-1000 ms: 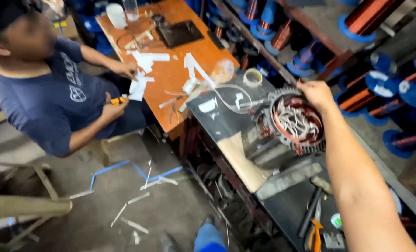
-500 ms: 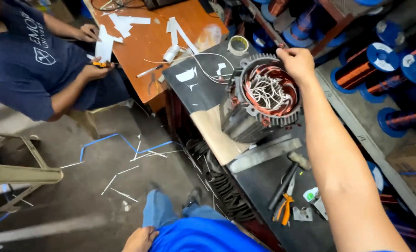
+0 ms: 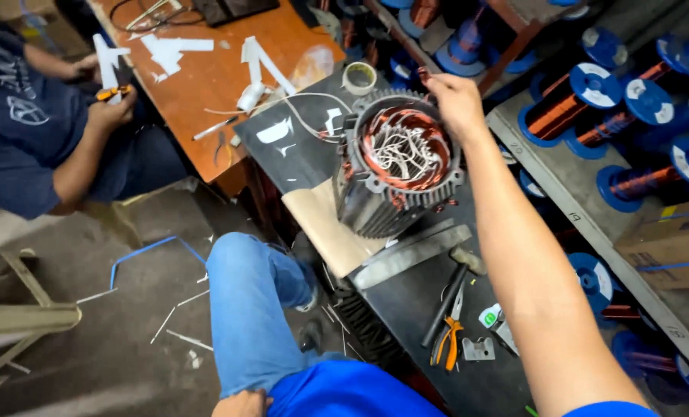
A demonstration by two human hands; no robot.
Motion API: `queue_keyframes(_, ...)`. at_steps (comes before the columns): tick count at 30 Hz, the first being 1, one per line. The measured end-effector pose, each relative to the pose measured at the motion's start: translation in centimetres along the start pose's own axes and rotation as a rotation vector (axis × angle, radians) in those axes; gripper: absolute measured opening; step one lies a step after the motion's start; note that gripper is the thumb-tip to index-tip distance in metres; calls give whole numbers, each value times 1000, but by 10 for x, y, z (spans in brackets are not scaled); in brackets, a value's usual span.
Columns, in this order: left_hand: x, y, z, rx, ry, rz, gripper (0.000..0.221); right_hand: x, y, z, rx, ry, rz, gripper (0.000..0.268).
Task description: Repairing an electric motor by organizing and securing internal windings with tape
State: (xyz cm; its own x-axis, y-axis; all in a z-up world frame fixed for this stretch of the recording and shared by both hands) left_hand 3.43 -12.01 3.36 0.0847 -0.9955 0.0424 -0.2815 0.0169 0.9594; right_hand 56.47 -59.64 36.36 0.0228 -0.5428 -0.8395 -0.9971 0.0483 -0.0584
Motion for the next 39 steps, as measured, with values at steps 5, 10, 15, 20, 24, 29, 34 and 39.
queue_keyframes(5, 21, 53, -66, 17, -90, 39, 42, -9, 10, 5, -14, 30, -113, 29)
queue_keyframes(10, 64, 157, -237, 427, -38, 556, 33, -35, 20, 11, 59, 206, -527, 32)
queue_keyframes(15, 182, 300, -417, 888, 101, 1127, 23, -24, 17, 26, 15, 247, -288, 28)
queue_keyframes(20, 294, 243, -542, 1143, 225, 1366, 34, -23, 29, 23, -67, 120, -211, 28)
queue_keyframes(24, 328, 195, -569, 1006, 289, 1240, 64, -44, 45, 17, -95, -40, -168, 48)
queue_keyframes(29, 315, 209, -555, 886, 326, 1305, 73, -58, 57, 16, -99, -143, -100, 68)
queue_keyframes(34, 318, 187, -565, 988, 531, 1407, 52, -63, 61, 11, -24, -15, -173, 55)
queue_keyframes(39, 327, 171, -576, 1149, 432, 1402, 45, -42, 46, 18, 4, -1, -115, 33)
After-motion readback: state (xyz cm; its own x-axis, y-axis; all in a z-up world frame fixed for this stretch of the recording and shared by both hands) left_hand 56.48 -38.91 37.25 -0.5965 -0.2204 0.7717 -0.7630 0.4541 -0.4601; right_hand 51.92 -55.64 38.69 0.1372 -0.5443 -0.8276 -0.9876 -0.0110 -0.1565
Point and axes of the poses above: each hand's wrist, its own y-axis away from the middle knuckle, its own z-axis out of the palm, x = y × z, the point moved 1 cm from there along -y, towards the middle knuckle, and after that the axes turned 11 degrees about -x, right-handed, at the moved point
